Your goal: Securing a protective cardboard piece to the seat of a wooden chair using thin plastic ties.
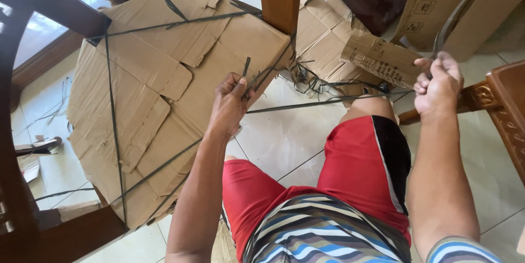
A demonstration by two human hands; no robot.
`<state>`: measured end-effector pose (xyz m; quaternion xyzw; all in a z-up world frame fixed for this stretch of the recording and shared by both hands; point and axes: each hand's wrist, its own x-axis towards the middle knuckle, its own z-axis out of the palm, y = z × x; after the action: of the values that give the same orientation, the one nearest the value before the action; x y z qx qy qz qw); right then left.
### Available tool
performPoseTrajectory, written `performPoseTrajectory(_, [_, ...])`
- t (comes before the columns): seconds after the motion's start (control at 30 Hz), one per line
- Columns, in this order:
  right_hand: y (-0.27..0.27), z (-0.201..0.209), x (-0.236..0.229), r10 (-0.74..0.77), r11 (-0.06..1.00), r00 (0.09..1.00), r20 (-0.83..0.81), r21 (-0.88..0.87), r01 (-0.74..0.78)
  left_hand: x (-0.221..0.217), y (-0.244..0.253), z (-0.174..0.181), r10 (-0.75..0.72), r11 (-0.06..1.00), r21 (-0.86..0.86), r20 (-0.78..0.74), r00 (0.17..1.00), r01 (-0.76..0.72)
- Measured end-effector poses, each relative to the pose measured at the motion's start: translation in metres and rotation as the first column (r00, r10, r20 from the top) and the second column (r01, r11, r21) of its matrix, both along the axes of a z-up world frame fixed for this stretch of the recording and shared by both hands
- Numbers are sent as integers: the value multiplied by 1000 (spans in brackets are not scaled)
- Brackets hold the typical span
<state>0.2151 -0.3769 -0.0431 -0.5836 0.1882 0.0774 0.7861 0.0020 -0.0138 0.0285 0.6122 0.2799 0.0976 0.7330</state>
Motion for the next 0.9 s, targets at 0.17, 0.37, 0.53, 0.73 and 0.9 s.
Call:
performPoseTrajectory(0.17, [42, 4, -32, 271, 962, 960, 75, -55, -268, 1, -1, -16, 31, 999, 35, 31, 999, -32])
performPoseTrajectory(0.37, [152, -15, -122, 472, 874, 880, 51, 104, -475, 0, -3, -39, 148, 988, 40, 91, 985, -152])
performPoseTrajectory(0.53, [203, 6, -163, 519, 843, 854, -19, 179, -508, -19, -33, 3, 101, 935, 337, 46, 994, -111])
performPoseTrajectory(0.73, [225, 9, -146, 530, 817, 831, -171, 366, -446, -22, -32, -11, 64, 902, 423, 67, 996, -86])
performPoseTrajectory(0.9, [212, 14, -126, 535, 718, 844, -34, 545, -433, -26, -40, -8, 30, 879, 475, 22, 999, -37])
